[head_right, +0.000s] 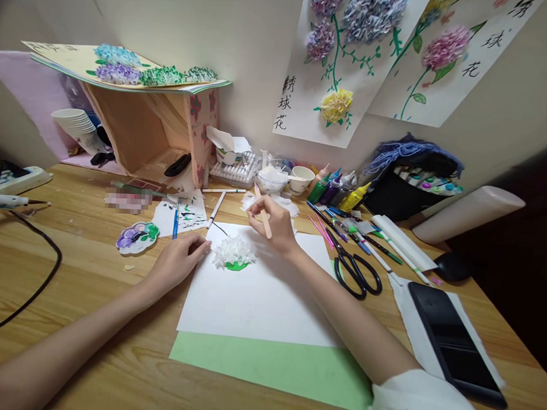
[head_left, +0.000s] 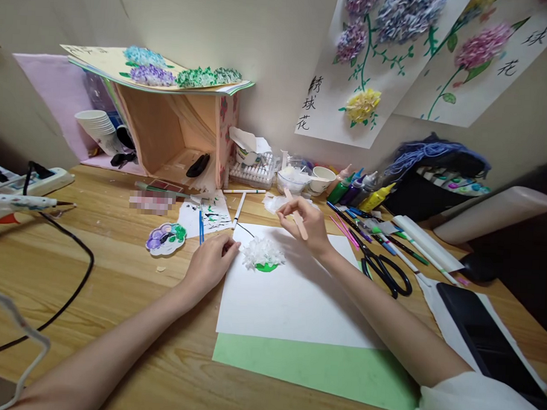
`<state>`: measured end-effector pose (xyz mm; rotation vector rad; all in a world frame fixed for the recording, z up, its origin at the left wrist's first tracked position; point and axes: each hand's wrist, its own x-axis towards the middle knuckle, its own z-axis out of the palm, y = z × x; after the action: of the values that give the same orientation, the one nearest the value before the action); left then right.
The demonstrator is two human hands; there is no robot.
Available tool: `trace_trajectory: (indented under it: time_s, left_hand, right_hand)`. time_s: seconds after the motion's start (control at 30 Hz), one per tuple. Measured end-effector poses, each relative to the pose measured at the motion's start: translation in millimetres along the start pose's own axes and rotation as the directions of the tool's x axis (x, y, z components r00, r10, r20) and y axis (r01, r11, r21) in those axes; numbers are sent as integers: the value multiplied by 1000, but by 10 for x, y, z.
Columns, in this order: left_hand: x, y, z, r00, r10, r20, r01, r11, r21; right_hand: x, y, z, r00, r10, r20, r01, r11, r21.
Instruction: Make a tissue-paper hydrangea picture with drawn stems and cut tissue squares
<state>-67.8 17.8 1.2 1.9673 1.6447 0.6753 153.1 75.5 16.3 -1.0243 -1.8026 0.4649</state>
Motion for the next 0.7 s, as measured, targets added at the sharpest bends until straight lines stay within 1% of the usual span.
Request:
trace_trajectory:
  time_s: [0.03,0.07,0.13,0.17,0.2,0.27,0.33,0.43,0.53,0.63,0.7]
  left_hand:
    - [-4,15,-1,999,1,-44,-2,1000,-20]
    - [-11,37,-3,996,13,-90,-18,999,-48]
    - [-42,103,-5,984,70,-161,-89,990,-111]
    - [-66,146,-4,980,110,-168,-134,981,-138]
    - [-95,193,-2,976,152,-155,-177,971,-161]
    - [-161,287,10,971,221,-91,-235,950,-203]
    - [-226,363,33,965,260,-35,-261,937,-233]
    - [-302,412,78,963,270,19,-257,934,-249]
    - [-344,396,121,966,239,97,-212,950,-230]
    - [-358,358,148,972,198,128,-182,975,-130]
    - [-352,336,156,977,177,115,-174,984,-41]
  right_hand:
    - [-40,-90,-39,997,74,-21,-71,992,104]
    - [-86,-173,-75,990,144,-10,-139,970,201]
    - [-193,-304,-126,965,256,61,-261,902,345]
    - [-251,-347,-139,951,292,105,-309,865,395]
    - [-311,-375,-142,938,315,145,-346,832,432]
    - [-432,-395,-122,919,335,205,-393,785,479]
    - [-545,-386,-79,910,334,244,-413,766,492]
    - [-699,-364,-14,913,311,264,-403,786,469]
    - [-841,-354,6,938,279,206,-338,868,364]
    - [-967,-352,-19,975,195,103,-218,929,298]
    - [-1027,-351,-45,994,81,77,-99,958,269]
